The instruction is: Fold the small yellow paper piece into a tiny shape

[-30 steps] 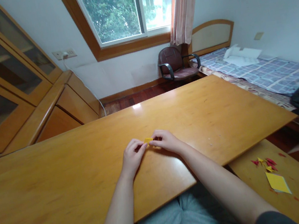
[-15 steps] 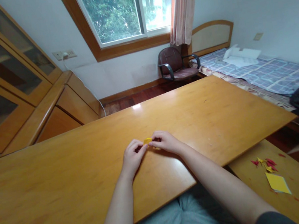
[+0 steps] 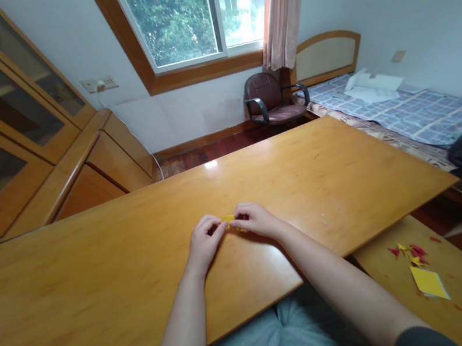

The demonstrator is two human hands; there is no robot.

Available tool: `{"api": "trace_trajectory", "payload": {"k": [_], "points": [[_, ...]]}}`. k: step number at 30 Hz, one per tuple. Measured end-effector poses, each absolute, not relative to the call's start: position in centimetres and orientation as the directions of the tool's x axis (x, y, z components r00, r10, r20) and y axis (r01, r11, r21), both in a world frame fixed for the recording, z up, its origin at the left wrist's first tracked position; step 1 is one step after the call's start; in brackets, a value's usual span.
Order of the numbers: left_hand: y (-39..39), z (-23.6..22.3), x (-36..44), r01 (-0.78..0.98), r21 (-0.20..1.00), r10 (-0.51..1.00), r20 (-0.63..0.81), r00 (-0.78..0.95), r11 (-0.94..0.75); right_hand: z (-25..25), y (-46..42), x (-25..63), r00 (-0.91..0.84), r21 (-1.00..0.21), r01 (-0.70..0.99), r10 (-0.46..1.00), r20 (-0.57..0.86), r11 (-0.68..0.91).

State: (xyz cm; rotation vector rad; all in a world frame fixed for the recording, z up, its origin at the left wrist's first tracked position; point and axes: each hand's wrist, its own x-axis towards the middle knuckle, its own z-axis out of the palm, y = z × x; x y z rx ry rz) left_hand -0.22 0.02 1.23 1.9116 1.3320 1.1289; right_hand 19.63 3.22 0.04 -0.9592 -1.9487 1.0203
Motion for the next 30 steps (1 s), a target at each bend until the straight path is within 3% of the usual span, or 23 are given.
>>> {"api": "trace_trajectory", "payload": {"k": [21,30], "points": [[-0.09,1.35,-0.03,0.52,0.788,0.941,0.23,0.249,-0.33,0.74,3.01,19.81,-0.452,-0.88,0.245,0.85,0.269,0.408],[-0.01,1.14,-0.26,0.486,0.831,0.959,0.19,0.212,-0.272,0.75,2.85,19.71,-0.407,-0.946,0.181,0.896,0.176,0.267]]}}
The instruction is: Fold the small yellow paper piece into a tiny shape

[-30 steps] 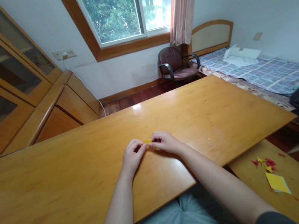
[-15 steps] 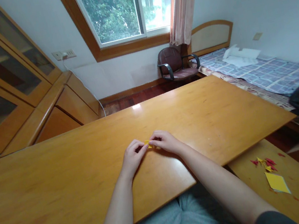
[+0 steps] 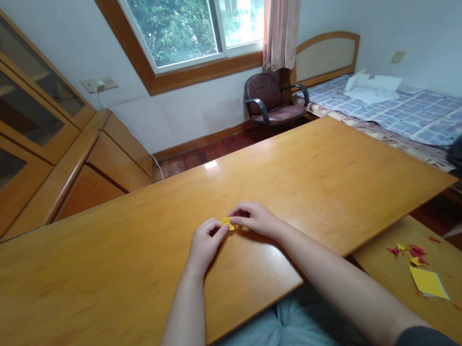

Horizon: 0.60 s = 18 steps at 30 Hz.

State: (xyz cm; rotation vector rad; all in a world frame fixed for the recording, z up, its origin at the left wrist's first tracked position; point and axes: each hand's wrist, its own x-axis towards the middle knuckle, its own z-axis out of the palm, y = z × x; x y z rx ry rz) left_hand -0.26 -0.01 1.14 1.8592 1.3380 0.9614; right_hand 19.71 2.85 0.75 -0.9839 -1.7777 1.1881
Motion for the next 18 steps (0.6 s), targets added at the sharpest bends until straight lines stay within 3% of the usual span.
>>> {"api": "trace_trajectory", "payload": {"k": [18], "points": [[0.07,1.21,-0.08,0.532,0.813,0.965,0.13,0.23,-0.236,0.06,3.0,19.7,-0.386,-0.972,0.129,0.913,0.134,0.197]]}}
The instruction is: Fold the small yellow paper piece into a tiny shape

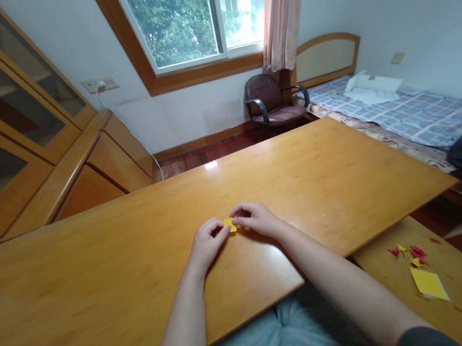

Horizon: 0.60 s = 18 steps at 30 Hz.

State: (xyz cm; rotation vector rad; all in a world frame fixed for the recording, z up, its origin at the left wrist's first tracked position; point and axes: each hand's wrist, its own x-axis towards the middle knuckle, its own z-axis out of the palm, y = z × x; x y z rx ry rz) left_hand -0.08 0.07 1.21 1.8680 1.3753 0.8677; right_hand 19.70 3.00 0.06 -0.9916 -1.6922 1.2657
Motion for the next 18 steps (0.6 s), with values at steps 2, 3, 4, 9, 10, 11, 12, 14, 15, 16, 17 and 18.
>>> {"api": "trace_trajectory", "payload": {"k": [2,3,4,9,10,11,12,14,15,16,17,18], "points": [[0.1,1.28,-0.1,0.518,0.827,0.968,0.118,0.222,-0.219,0.03,2.95,19.66,-0.386,-0.966,0.142,0.91,0.149,0.218],[0.14,1.28,-0.12,0.504,0.838,0.97,0.113,0.213,-0.208,0.05,2.9,19.63,-0.383,-0.962,0.146,0.91,0.16,0.231],[0.18,1.26,-0.15,0.485,0.852,0.974,0.11,0.198,-0.194,0.1,2.83,19.62,-0.378,-0.958,0.147,0.909,0.174,0.245],[0.34,1.03,-0.4,0.33,0.941,0.996,0.046,0.082,-0.071,0.58,2.38,19.68,-0.347,-0.92,0.164,0.894,0.283,0.355],[0.32,1.06,-0.44,0.297,0.954,0.997,0.028,0.065,-0.046,0.66,2.31,19.7,-0.348,-0.903,0.177,0.883,0.316,0.392],[0.28,1.13,-0.46,0.266,0.963,0.999,0.013,0.051,-0.026,0.7,2.26,19.73,-0.353,-0.881,0.19,0.867,0.35,0.433],[0.24,1.22,-0.47,0.241,0.971,0.999,0.002,0.041,-0.012,0.71,2.23,19.74,-0.362,-0.858,0.201,0.849,0.384,0.474],[0.16,1.47,-0.45,0.204,0.979,0.999,-0.009,0.036,0.001,0.64,2.24,19.71,-0.39,-0.814,0.209,0.81,0.439,0.542],[0.13,1.6,-0.42,0.193,0.981,0.999,-0.011,0.04,0.004,0.56,2.26,19.66,-0.399,-0.8,0.203,0.794,0.458,0.564],[0.1,1.72,-0.38,0.189,0.982,0.999,-0.013,0.047,0.004,0.48,2.28,19.59,-0.403,-0.791,0.193,0.782,0.475,0.58],[0.08,1.83,-0.35,0.192,0.981,0.998,-0.011,0.055,0.001,0.39,2.3,19.51,-0.408,-0.787,0.182,0.773,0.485,0.589],[0.06,1.92,-0.31,0.2,0.98,0.998,-0.009,0.065,-0.004,0.3,2.32,19.42,-0.397,-0.784,0.174,0.771,0.498,0.596]]}}
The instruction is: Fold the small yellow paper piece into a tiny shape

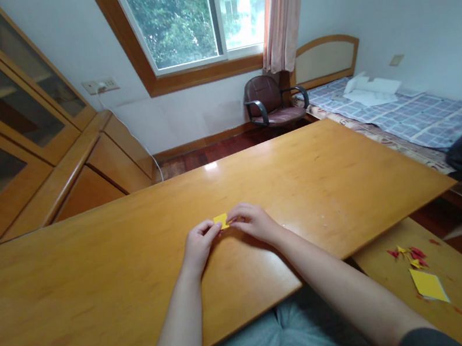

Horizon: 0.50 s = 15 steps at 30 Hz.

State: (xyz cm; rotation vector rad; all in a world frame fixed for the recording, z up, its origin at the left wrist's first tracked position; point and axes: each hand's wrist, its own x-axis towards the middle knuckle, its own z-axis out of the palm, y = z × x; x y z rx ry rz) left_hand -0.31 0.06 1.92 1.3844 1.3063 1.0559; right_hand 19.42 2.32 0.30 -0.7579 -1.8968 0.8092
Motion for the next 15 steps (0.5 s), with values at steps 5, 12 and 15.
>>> {"api": "trace_trajectory", "payload": {"k": [5,12,15], "points": [[-0.03,2.2,-0.25,0.24,0.97,0.993,0.001,0.116,-0.029,0.11,2.36,19.19,-0.401,-0.75,0.21,0.755,0.519,0.627],[0.2,1.75,-0.38,0.225,0.974,0.99,-0.02,0.137,-0.011,0.07,2.43,19.23,-0.383,-0.785,0.17,0.774,0.504,0.596],[0.26,1.61,-0.37,0.202,0.979,0.989,-0.055,0.137,0.027,0.21,2.37,19.23,-0.389,-0.813,0.162,0.794,0.467,0.559]]}}
